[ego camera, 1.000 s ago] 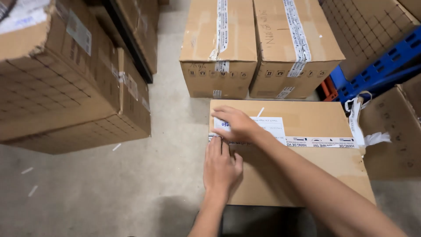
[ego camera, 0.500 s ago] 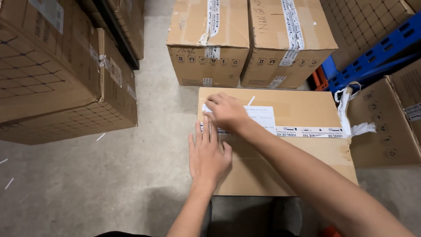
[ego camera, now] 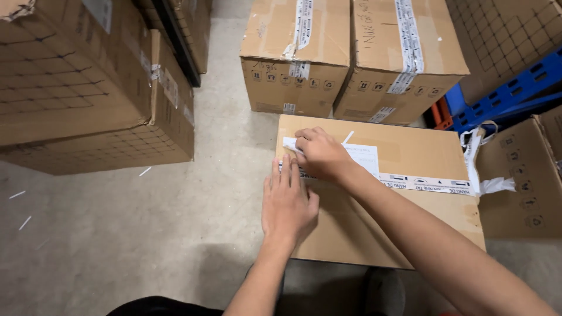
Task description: A person is seen packing small product boxes into a larger cardboard shipping carton in a warehouse.
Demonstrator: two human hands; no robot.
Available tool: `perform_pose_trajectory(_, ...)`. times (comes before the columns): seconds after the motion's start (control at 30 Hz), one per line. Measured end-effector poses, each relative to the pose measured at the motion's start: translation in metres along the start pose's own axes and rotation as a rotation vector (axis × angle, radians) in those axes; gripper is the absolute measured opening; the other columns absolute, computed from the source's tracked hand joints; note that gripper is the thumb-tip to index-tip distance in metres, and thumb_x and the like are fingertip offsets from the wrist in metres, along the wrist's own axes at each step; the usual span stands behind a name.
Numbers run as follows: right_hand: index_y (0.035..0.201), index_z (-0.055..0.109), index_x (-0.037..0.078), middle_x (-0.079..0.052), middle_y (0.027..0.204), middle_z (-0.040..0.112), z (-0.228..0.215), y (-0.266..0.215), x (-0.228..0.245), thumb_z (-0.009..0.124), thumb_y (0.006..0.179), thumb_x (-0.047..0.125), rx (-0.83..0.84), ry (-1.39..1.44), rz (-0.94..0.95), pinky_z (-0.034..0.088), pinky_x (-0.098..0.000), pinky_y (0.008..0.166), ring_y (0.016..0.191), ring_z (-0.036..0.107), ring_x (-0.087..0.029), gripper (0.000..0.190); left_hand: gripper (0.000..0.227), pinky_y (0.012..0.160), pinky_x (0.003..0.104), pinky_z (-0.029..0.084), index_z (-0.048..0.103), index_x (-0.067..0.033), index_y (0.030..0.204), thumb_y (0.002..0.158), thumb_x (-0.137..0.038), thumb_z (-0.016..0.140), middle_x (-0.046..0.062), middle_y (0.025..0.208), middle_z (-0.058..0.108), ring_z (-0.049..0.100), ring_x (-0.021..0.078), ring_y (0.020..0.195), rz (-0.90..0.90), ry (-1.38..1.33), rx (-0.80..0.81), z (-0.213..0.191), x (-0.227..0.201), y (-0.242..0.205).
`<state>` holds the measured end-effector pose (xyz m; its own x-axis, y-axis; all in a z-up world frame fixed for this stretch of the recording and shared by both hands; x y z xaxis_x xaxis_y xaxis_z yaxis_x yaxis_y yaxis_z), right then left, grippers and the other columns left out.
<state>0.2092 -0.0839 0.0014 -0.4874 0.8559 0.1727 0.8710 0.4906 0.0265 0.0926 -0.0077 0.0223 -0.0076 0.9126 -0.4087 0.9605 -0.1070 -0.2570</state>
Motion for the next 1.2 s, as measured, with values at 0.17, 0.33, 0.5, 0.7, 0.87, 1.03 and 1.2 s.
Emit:
perform_pose_trajectory(0.17,0.105,0.068,0.008,-0.013,0.128,0.061,0.005,0.026,0.004,0.065,0.086,0.036,0.157,-0.089,-0.026,0.058,-0.0533,0.093,0.117,0.064,-0.037,0.033,0.077,0.126,0.048,0.016,0.022,-0.0069,0.163,0.095,-0.040,0.035,0.012,0.173,0.013,0.008,0.0307,0.160,-0.005,0.006,0.034,-0.002,0.000,-0.003)
perform_pose_trajectory(0.33,0.109,0.072,0.005,-0.022,0.118,0.058,0.008,0.036,0.021,0.066,0.085,0.044,0.276,-0.266,-0.084,0.060,-0.0614,0.081,0.106,0.066,-0.048,0.046,0.085,0.127,0.046,0.013,0.018,-0.0078,0.164,0.093,-0.045,0.045,0.011,0.174,0.009,0.005,0.0301,0.161,-0.012,0.005,0.065,0.016,0.010,0.005)
perform_pose_trajectory(0.5,0.103,0.064,0.007,-0.020,0.105,0.057,-0.005,0.018,0.033,0.044,0.103,0.040,0.230,-0.220,-0.132,0.052,-0.0544,0.071,0.094,0.059,-0.040,0.038,0.080,0.117,0.050,0.022,0.030,0.0050,0.156,0.090,-0.036,0.048,0.017,0.166,0.029,0.018,0.0356,0.155,0.138,-0.120,-0.368,0.019,0.012,0.007)
perform_pose_trajectory(0.7,0.098,0.058,0.007,-0.017,0.096,0.062,0.049,0.014,0.014,0.055,0.094,0.023,-0.147,-0.449,-0.217,0.055,-0.0453,0.067,0.084,0.063,-0.035,0.017,0.080,0.117,0.048,0.023,0.028,0.0025,0.157,0.092,-0.039,0.049,0.018,0.166,0.029,0.017,0.0346,0.155,0.146,-0.167,-0.369,0.016,0.009,0.005)
perform_pose_trajectory(0.87,0.100,0.053,0.008,-0.017,0.088,0.064,0.017,0.024,0.013,0.053,0.093,0.016,-0.226,-0.415,-0.089,0.054,-0.0460,0.061,0.084,0.062,-0.037,0.010,0.080,0.114,0.052,0.029,0.035,0.0012,0.155,0.087,-0.037,0.052,0.015,0.166,0.032,0.025,0.0334,0.153,0.156,-0.108,-0.480,0.028,0.013,0.011)
perform_pose_trajectory(1.03,0.095,0.040,0.006,-0.023,0.085,0.060,-0.008,0.033,0.003,0.029,0.091,-0.002,-0.021,0.069,0.192,0.043,-0.0569,0.064,0.077,0.056,-0.047,0.014,0.073,0.109,0.054,0.036,0.046,0.0030,0.148,0.087,-0.036,0.052,0.019,0.160,0.042,0.033,0.0370,0.150,0.182,-0.019,-0.591,0.024,0.011,0.006)
perform_pose_trajectory(1.2,0.096,0.046,0.007,-0.020,0.091,0.068,-0.016,0.032,0.003,0.053,0.100,0.054,-0.038,0.154,0.162,0.046,-0.0544,0.069,0.084,0.063,-0.047,0.048,0.075,0.117,0.053,0.023,0.035,0.0052,0.153,0.092,-0.036,0.049,0.019,0.164,0.033,0.022,0.0372,0.153,0.170,-0.134,-0.462,0.019,0.010,0.006)
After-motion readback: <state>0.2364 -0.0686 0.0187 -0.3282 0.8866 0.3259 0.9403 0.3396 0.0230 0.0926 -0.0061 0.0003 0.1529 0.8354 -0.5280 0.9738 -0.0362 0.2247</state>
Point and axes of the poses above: each hand's wrist, its own y-axis towards the middle knuckle, its own z-axis out of the palm, x = y × z, the point moved 9 cm from there along y, towards the middle knuckle
